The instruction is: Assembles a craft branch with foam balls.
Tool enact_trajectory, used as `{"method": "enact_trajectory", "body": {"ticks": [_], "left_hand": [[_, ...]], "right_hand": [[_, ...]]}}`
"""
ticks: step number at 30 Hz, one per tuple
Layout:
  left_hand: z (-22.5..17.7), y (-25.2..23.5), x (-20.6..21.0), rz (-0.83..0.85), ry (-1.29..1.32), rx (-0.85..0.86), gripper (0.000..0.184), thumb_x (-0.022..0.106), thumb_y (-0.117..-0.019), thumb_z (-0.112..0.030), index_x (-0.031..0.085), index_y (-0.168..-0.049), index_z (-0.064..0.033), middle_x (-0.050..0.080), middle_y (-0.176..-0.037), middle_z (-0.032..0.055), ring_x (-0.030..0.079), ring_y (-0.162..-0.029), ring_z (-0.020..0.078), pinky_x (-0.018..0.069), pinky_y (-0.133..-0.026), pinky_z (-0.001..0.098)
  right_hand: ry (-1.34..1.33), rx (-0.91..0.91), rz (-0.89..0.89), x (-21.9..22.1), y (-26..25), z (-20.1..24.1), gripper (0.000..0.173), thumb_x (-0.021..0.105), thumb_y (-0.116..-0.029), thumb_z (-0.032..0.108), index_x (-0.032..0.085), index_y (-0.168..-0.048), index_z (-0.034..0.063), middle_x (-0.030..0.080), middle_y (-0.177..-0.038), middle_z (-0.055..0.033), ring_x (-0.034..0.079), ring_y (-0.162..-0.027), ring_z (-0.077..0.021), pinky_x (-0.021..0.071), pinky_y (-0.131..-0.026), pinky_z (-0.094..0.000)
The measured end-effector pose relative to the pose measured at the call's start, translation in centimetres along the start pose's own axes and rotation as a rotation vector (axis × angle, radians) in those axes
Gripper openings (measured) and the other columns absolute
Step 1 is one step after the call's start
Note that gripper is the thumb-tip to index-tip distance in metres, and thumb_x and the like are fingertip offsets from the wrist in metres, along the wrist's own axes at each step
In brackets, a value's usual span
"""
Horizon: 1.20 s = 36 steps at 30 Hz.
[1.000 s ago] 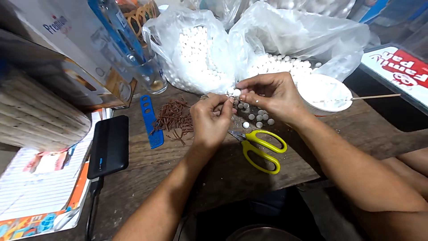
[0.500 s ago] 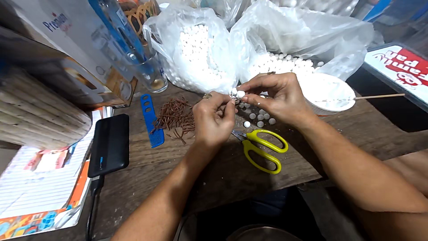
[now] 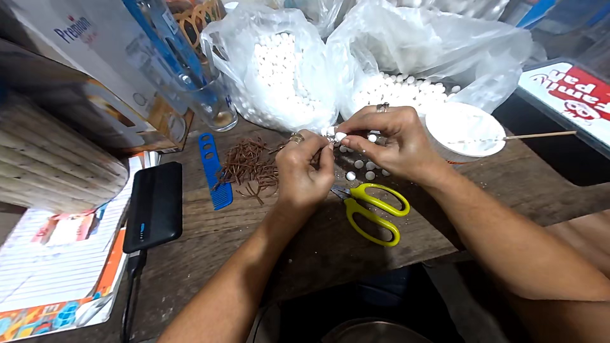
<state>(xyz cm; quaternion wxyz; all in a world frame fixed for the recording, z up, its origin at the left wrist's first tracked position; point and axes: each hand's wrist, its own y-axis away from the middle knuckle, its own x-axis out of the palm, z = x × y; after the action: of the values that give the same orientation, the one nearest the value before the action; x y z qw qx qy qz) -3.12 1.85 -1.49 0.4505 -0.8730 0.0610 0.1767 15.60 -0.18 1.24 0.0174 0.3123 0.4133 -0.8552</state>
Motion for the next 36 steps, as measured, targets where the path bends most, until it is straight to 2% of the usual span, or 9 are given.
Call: {"method": "enact_trajectory", "body": {"ticks": [7, 12, 14, 16, 18, 21, 28, 31, 36], "left_hand": [[0.0, 0.1, 0.0, -0.006, 0.016, -0.005, 0.011, 0.061, -0.0883, 0.002, 0.070, -0.082, 0.0054, 0.066, -0.081, 0.0114, 0.064, -0.071, 0.0067, 0.0530, -0.065, 0.0166], [-0.2, 0.1, -0.1, -0.011, 0.034, -0.025, 0.009, 0.063, -0.0899, 0.002, 0.070, -0.085, 0.0056, 0.067, -0.083, 0.0108, 0.063, -0.070, 0.0033, 0.0521, -0.065, 0.0135], [-0.3, -0.1, -0.1, -0.014, 0.098, -0.104, 0.008, 0.063, -0.0925, 0.002, 0.070, -0.091, 0.0059, 0.068, -0.085, 0.0087, 0.064, -0.071, 0.0000, 0.0528, -0.065, 0.0123], [-0.6, -0.7, -0.5, -0.011, 0.222, -0.276, 0.007, 0.063, -0.0961, 0.001, 0.069, -0.096, 0.0045, 0.071, -0.085, 0.0031, 0.067, -0.072, -0.0011, 0.0561, -0.067, 0.0147], [-0.7, -1.6, -0.9, -0.082, 0.405, -0.420, 0.008, 0.060, -0.0960, 0.004, 0.066, -0.093, -0.0007, 0.073, -0.080, -0.0020, 0.072, -0.071, 0.0034, 0.0619, -0.068, 0.0212], [-0.4, -2.0, -1.0, -0.147, 0.578, -0.526, 0.014, 0.059, -0.0918, 0.006, 0.065, -0.086, -0.0056, 0.073, -0.078, -0.0006, 0.073, -0.069, 0.0100, 0.0632, -0.069, 0.0262], [-1.1, -2.0, -0.6, -0.195, 0.637, -0.677, 0.019, 0.062, -0.0900, 0.013, 0.061, -0.085, -0.0053, 0.071, -0.074, 0.0006, 0.073, -0.065, 0.0104, 0.0633, -0.066, 0.0249], [-1.3, -2.0, -0.6, -0.201, 0.655, -0.677, 0.021, 0.062, -0.0880, 0.015, 0.061, -0.085, -0.0054, 0.071, -0.076, 0.0006, 0.074, -0.068, 0.0112, 0.0643, -0.068, 0.0263], [-1.4, -1.8, -0.6, -0.192, 0.635, -0.662, 0.018, 0.064, -0.0875, 0.015, 0.065, -0.087, -0.0024, 0.074, -0.079, 0.0025, 0.075, -0.071, 0.0121, 0.0645, -0.070, 0.0269]], "right_hand": [[-0.028, -0.003, -0.021, 0.2, 0.1, 0.1, 0.014, 0.066, -0.0922, 0.003, 0.075, -0.099, -0.0049, 0.072, -0.094, -0.0114, 0.067, -0.082, -0.0026, 0.0551, -0.078, -0.0151], [-0.045, 0.016, -0.025, 0.3, -0.1, 0.2, 0.013, 0.068, -0.0921, 0.005, 0.075, -0.099, -0.0039, 0.072, -0.092, -0.0090, 0.066, -0.080, -0.0007, 0.0546, -0.076, -0.0146], [-0.046, 0.028, -0.040, 0.2, -0.4, 0.4, 0.015, 0.068, -0.0923, 0.006, 0.074, -0.101, -0.0046, 0.072, -0.091, -0.0084, 0.065, -0.079, -0.0009, 0.0545, -0.076, -0.0154], [-0.054, 0.052, -0.060, -0.4, -0.7, 0.1, 0.018, 0.067, -0.0941, 0.007, 0.073, -0.105, -0.0058, 0.071, -0.094, -0.0083, 0.066, -0.081, -0.0023, 0.0557, -0.077, -0.0186], [-0.026, 0.104, -0.119, -1.0, -0.9, -0.5, 0.018, 0.064, -0.0969, 0.009, 0.073, -0.106, -0.0043, 0.072, -0.096, -0.0060, 0.066, -0.082, -0.0004, 0.0566, -0.078, -0.0186], [0.136, 0.276, -0.106, -1.0, -0.4, -1.2, 0.018, 0.061, -0.0988, 0.012, 0.074, -0.106, 0.0002, 0.073, -0.092, -0.0051, 0.066, -0.076, 0.0007, 0.0549, -0.075, -0.0165], [0.374, 0.500, 0.217, 0.4, -0.9, -1.2, 0.015, 0.063, -0.0969, 0.005, 0.076, -0.098, -0.0022, 0.072, -0.089, -0.0190, 0.070, -0.085, -0.0333, 0.0531, -0.079, -0.0531], [0.433, 0.617, 0.310, 0.8, -1.4, -1.1, 0.014, 0.066, -0.0968, 0.009, 0.076, -0.098, -0.0005, 0.071, -0.090, -0.0189, 0.068, -0.086, -0.0357, 0.0514, -0.078, -0.0562], [0.443, 0.657, 0.335, 1.1, -1.6, -1.0, 0.013, 0.066, -0.0959, 0.010, 0.076, -0.096, 0.0015, 0.072, -0.089, -0.0171, 0.068, -0.087, -0.0349, 0.0508, -0.075, -0.0564]]}}
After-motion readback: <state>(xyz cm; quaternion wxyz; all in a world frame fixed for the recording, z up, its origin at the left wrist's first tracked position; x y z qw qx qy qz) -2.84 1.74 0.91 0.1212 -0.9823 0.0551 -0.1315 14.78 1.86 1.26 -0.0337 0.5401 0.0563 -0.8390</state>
